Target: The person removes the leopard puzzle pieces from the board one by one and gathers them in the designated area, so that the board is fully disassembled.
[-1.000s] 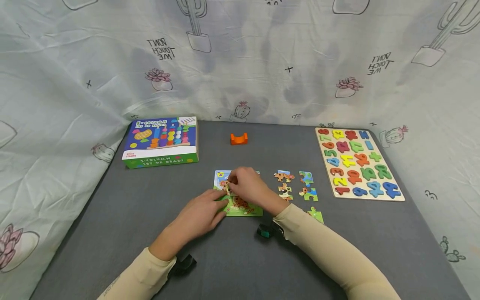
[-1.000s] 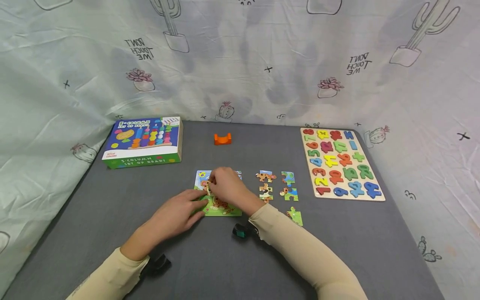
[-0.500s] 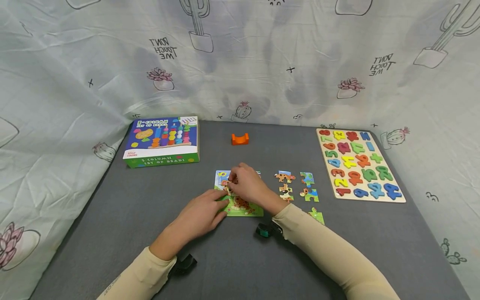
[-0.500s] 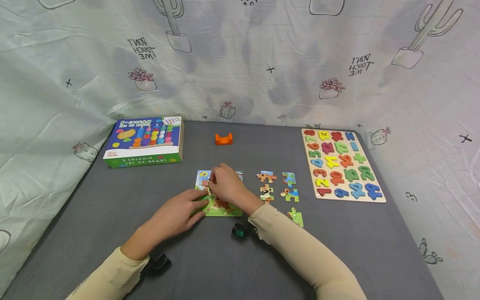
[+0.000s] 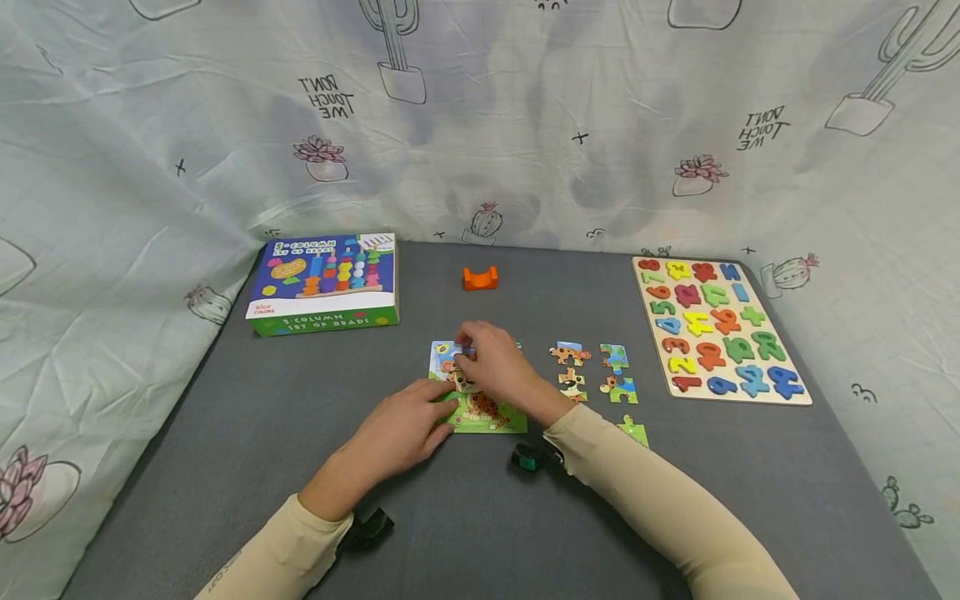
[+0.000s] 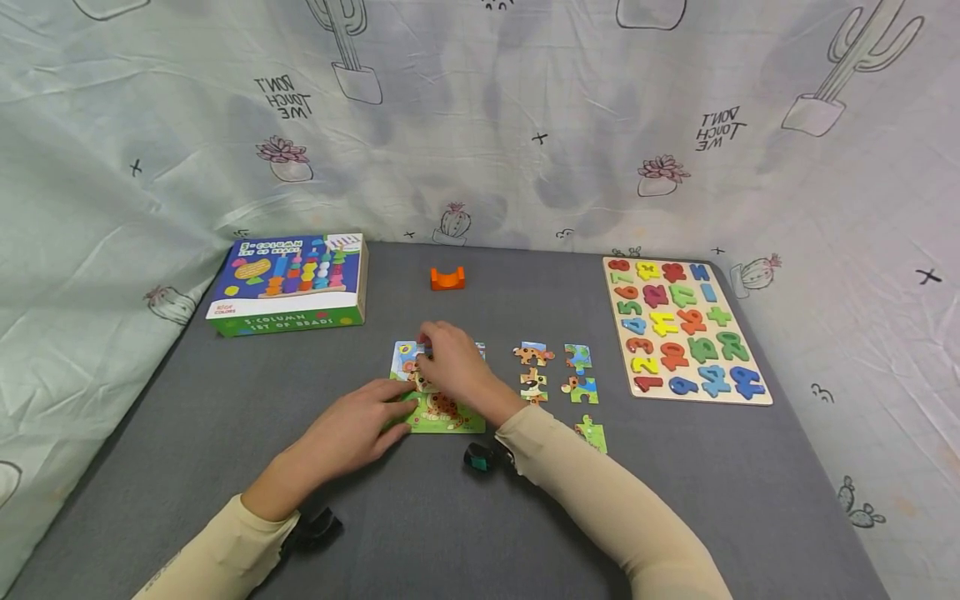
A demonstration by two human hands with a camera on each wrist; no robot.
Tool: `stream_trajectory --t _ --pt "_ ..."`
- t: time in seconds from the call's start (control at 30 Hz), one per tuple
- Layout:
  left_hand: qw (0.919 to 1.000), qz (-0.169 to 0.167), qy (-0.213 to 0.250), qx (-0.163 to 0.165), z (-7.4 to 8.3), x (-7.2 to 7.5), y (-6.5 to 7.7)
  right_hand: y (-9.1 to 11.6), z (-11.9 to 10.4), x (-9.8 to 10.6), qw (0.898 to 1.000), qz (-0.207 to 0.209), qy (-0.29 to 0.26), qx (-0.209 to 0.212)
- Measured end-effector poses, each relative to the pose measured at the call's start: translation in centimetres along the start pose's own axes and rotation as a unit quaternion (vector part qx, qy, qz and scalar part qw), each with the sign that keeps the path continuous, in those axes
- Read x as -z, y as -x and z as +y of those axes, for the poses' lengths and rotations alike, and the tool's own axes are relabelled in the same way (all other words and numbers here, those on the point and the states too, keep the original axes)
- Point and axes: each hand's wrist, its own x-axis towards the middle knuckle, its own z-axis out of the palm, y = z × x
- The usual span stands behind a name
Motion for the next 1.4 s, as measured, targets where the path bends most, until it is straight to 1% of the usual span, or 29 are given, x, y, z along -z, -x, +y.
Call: stream_trajectory --t 0.27,0.37,0.43,0.53,0.7,0.83,0.93,1.03,1.17,1.4 --pt "0.9999 -0.006 0.008 0.004 -0.1 0.1 0.1 -1.0 0.4 0.1 0.999 0.026 -0.018 -0.006" --pt "0.9999 -0.008 0.009 0.004 -0.1 0.1 0.1 -1.1 0.3 0.2 1.000 0.019 -0.017 -0.017" --pt "0.9999 -0.009 0.007 0.002 -0.1 0.1 0.1 -1.2 0.2 0.4 1.000 0.012 -0.006 -0.017" --pt "0.9999 -0.010 0.002 0.001 -0.2 0.0 0.1 -1.1 0.0 0.6 1.000 -0.001 0.024 -0.005" --pt "1.0000 -0.007 -0.005 -0.004 -0.3 -0.1 0.1 -1.0 0.1 0.7 0.996 -0.010 0.080 0.037" --pt "0.9999 -0.003 -0.011 -0.008 -0.4 -0.2 0.1 -0.9 0.4 0.7 0.993 -0.007 0.096 0.061" --pt "0.9999 -0.003 -0.012 -0.008 -0.4 -0.2 0.1 -0.9 0.6 0.8 0.994 -0.001 0.089 0.059" --pt "0.9999 -0.001 -0.008 -0.006 -0.3 -0.1 0.1 -0.8 0.8 1.5 0.997 0.002 0.069 0.040" --pt "1.0000 -0.002 -0.003 -0.002 -0.3 0.0 0.0 -0.5 1.1 3.0 0.999 0.006 0.041 0.020" --pt "1.0000 -0.009 -0.002 -0.004 -0.6 0.3 0.2 0.6 2.6 6.0 0.999 0.042 0.034 0.005"
